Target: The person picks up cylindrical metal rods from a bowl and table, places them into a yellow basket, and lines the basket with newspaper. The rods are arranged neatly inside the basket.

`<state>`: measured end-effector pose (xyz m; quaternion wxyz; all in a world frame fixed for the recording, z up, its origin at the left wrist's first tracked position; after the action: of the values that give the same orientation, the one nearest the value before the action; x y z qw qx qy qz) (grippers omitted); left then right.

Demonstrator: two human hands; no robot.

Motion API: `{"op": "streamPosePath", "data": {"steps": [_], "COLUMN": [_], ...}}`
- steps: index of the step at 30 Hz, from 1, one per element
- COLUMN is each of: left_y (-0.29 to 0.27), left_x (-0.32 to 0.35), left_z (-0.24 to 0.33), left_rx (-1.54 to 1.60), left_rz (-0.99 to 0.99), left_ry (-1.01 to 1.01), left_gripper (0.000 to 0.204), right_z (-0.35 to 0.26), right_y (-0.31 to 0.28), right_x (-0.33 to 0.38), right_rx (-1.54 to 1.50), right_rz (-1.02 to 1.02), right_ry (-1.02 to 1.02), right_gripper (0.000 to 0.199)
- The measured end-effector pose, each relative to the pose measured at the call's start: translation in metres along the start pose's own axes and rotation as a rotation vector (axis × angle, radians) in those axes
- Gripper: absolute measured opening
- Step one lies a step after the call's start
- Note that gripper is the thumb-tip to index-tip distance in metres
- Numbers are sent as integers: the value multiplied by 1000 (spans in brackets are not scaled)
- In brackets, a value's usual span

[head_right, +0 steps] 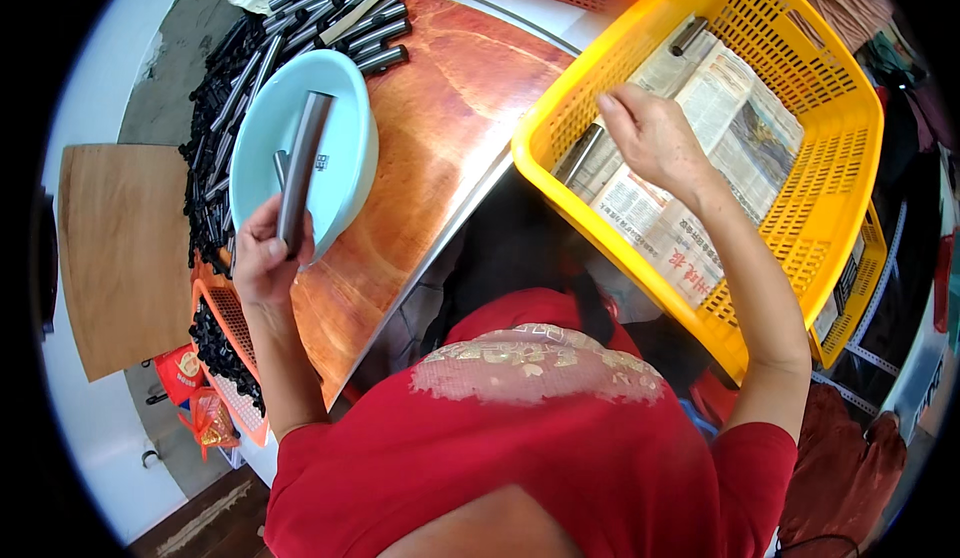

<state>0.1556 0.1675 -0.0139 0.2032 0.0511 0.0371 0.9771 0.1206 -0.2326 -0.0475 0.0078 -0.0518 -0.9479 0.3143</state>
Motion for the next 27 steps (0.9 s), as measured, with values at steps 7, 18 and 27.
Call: {"op": "streamPosePath", "data": {"steps": [7,18,27], "left_y": [127,182,186], "left_x": [23,31,25], "left_z": [-32,-79,-64], "left_rx": [303,560,184], "left_rz": [-408,-517,-400], "left_ry": [-220,-477,-321], "left_gripper": [55,47,32], "right_z": [-122,-133,-94], "right_y": [17,-8,-8], "right_x": [49,107,117], "right_rx": [-261,270,-21], "right_rz": [-129,85,66], "right_ry": [-539,-986,-521], "right_gripper": [35,35,28]}}
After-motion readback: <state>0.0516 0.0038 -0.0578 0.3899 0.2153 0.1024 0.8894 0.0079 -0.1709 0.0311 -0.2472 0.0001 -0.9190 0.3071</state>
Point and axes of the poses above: each hand's wrist, its own x-axis away from the middle knuckle, its own y-axis out of the palm, z = x × y, the point moved 8 cm from there along -x, towards the middle knuckle, and after that the axes turned 7 degrees about -x, right-handed, at the moved point
